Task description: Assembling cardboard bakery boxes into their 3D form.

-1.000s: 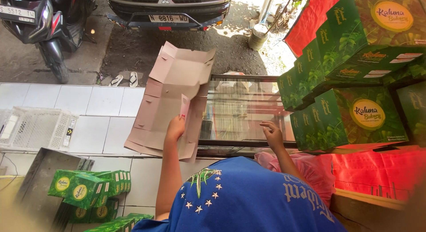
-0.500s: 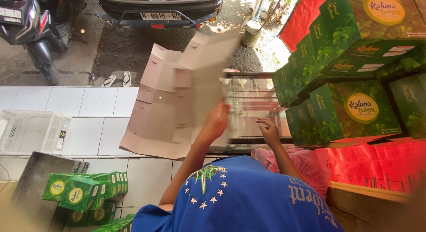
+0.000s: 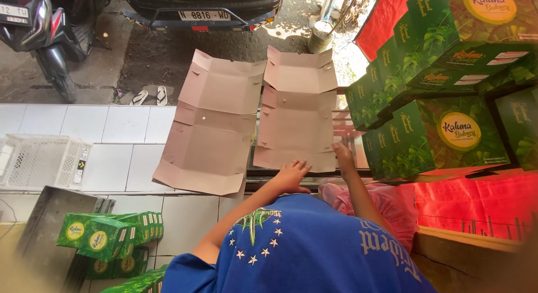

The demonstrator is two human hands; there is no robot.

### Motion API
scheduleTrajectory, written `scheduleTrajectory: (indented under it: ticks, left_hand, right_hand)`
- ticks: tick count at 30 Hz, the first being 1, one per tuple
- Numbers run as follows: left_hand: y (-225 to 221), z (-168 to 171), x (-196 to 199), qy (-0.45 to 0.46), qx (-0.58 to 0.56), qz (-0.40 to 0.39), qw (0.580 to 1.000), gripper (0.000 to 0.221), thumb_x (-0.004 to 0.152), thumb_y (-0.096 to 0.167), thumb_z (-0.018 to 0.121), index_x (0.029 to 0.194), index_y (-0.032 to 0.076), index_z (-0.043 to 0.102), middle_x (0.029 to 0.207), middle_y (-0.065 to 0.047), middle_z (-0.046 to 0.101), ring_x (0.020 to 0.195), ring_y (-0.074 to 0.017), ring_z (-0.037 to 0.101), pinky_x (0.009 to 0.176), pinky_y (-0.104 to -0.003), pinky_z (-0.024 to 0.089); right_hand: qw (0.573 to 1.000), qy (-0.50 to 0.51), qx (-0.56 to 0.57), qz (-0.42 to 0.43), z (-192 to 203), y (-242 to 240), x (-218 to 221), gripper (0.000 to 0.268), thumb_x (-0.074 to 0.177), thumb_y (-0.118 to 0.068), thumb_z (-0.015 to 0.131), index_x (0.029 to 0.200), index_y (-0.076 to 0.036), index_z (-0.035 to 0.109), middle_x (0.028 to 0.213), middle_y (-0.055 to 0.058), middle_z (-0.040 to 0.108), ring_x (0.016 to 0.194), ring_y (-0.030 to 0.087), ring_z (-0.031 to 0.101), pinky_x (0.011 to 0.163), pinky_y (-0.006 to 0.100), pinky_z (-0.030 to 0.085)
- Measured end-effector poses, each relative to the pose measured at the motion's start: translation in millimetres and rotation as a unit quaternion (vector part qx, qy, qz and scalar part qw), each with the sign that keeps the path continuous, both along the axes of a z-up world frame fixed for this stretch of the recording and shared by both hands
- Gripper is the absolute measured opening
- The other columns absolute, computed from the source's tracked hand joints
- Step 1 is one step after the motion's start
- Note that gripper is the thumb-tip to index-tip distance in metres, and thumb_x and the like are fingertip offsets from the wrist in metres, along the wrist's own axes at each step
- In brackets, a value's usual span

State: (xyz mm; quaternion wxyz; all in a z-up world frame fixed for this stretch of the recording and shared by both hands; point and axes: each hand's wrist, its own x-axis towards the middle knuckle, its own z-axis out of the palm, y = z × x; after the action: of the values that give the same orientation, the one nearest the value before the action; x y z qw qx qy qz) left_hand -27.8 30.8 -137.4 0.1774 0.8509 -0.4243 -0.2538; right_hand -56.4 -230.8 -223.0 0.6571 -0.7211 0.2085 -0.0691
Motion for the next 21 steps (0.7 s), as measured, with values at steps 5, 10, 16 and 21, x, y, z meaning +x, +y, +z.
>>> scheduleTrajectory:
  ticks: [5, 10, 16, 21]
  left_hand:
    - [-0.5, -32.2, -7.2, -0.125, 0.024, -0.033, 0.991, 0.091, 0.072, 0.036, 0.083, 0.151, 0.015, 0.043, 0.16, -0.011, 0.037, 0.144, -0.0327, 0.037, 0.104, -0.059, 0.041]
    - [-1.9, -71.6, -4.8, -0.214, -0.054, 0.001, 0.975, 0.057, 0.089, 0.012, 0.07, 0.144, 0.015, 0.057, 0.142, -0.005, 0.055, 0.129, -0.0282, 0.053, 0.093, -0.048, 0.049]
    - [-0.7, -40.4, -9.0, -0.208, -0.108, -0.002, 0.972, 0.063, 0.078, 0.013, 0.073, 0.138, 0.013, 0.058, 0.135, -0.011, 0.054, 0.123, -0.0312, 0.053, 0.097, -0.045, 0.045]
    - [-3.3, -18.9, -8.2, -0.2, -0.143, -0.011, 0.969, 0.064, 0.073, 0.015, 0.077, 0.135, 0.013, 0.059, 0.135, -0.012, 0.054, 0.121, -0.0319, 0.054, 0.098, -0.046, 0.045]
  right_hand:
    - [0.998, 0.018, -0.052, 0.002, -3.3, 15.0, -3.8, 0.03, 0.1, -0.025, 0.066, 0.113, 0.002, 0.073, 0.091, 0.004, 0.072, 0.081, 0.01, 0.06, 0.072, 0.027, 0.049]
    - [1.0, 0.016, -0.006, 0.008, -15.1, 9.2, -5.2, 0.027, 0.098, -0.02, 0.066, 0.113, 0.002, 0.074, 0.093, 0.004, 0.074, 0.08, 0.009, 0.063, 0.071, 0.026, 0.05]
    - [0.998, 0.054, 0.023, 0.031, -12.1, 8.8, -8.3, 0.028, 0.095, -0.018, 0.069, 0.111, 0.004, 0.075, 0.096, 0.006, 0.075, 0.082, 0.011, 0.067, 0.073, 0.027, 0.053]
    - [0.996, 0.041, 0.051, 0.053, -22.1, 14.6, -17.1, 0.029, 0.094, -0.018, 0.069, 0.115, 0.001, 0.075, 0.099, 0.004, 0.075, 0.086, 0.01, 0.066, 0.076, 0.027, 0.053]
